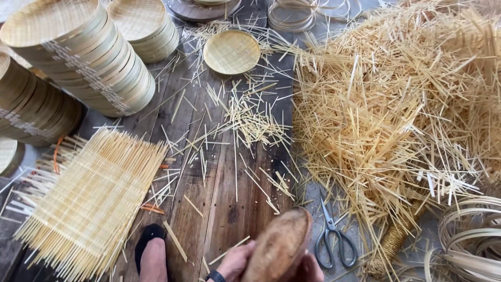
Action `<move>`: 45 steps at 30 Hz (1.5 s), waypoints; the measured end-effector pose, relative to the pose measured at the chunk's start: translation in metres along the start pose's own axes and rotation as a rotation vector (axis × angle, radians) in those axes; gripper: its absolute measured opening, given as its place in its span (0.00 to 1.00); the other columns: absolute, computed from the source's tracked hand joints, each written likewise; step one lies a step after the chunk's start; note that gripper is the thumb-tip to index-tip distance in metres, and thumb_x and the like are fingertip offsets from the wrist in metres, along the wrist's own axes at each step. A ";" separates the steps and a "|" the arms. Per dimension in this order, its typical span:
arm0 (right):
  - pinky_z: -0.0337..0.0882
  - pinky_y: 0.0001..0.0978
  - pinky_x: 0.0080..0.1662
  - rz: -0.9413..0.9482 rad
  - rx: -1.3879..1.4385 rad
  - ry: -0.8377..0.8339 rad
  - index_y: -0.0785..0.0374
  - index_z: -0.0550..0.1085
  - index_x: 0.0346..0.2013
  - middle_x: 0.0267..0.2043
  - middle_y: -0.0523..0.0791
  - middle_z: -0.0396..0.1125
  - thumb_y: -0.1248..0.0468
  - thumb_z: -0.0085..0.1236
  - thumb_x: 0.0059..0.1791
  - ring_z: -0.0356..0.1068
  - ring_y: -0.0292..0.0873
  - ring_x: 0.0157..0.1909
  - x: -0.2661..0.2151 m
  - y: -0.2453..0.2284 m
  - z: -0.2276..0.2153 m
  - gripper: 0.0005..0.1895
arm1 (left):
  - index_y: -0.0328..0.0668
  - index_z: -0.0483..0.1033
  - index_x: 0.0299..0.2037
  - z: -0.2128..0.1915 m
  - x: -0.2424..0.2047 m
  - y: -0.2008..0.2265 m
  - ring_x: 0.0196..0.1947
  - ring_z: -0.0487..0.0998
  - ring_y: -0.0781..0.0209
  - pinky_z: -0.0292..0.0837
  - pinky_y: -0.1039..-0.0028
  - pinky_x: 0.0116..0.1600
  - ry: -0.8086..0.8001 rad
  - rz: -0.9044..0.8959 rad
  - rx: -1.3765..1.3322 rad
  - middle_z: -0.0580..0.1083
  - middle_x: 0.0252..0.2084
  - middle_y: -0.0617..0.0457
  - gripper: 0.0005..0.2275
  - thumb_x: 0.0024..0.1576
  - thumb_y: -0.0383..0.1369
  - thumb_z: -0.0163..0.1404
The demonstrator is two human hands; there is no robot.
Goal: Weaving bamboo strips and using a circular frame to construct a bamboo steamer base, trimming edges with scissors.
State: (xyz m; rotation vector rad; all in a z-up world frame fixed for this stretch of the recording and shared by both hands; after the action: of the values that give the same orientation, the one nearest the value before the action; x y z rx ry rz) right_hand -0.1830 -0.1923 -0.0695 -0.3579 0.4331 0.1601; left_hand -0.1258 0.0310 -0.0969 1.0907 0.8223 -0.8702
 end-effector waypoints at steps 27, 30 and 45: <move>0.77 0.39 0.36 0.065 -0.846 0.370 0.68 0.69 0.58 0.44 0.50 0.72 0.64 0.54 0.51 0.75 0.45 0.39 0.030 -0.010 0.041 0.21 | 0.41 0.74 0.53 -0.323 -0.166 0.168 0.57 0.75 0.39 0.72 0.55 0.59 1.044 0.269 1.368 0.73 0.58 0.38 0.26 0.52 0.50 0.58; 0.76 0.37 0.34 0.062 -0.821 0.365 0.68 0.71 0.56 0.41 0.50 0.72 0.63 0.54 0.52 0.74 0.45 0.37 0.019 -0.010 0.020 0.19 | 0.40 0.75 0.52 -0.322 -0.166 0.167 0.58 0.75 0.41 0.72 0.56 0.61 1.028 0.245 1.338 0.74 0.57 0.38 0.27 0.53 0.53 0.56; 0.76 0.38 0.35 0.081 -0.843 0.362 0.72 0.74 0.51 0.37 0.51 0.72 0.63 0.53 0.54 0.73 0.45 0.35 0.023 -0.014 -0.021 0.16 | 0.46 0.78 0.52 -0.342 -0.197 0.203 0.40 0.81 0.41 0.76 0.55 0.51 1.311 0.615 1.503 0.80 0.39 0.41 0.11 0.63 0.34 0.47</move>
State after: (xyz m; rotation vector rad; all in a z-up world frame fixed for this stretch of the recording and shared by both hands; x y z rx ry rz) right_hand -0.1672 -0.2117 -0.0932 -1.2107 0.7299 0.3597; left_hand -0.0719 0.4393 0.0692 3.1935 0.6296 0.0508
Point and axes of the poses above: each hand's wrist, its own x-axis towards the middle knuckle, its own z-axis out of the palm, y = z × x, the point moved 3 cm from there along x, towards the middle knuckle
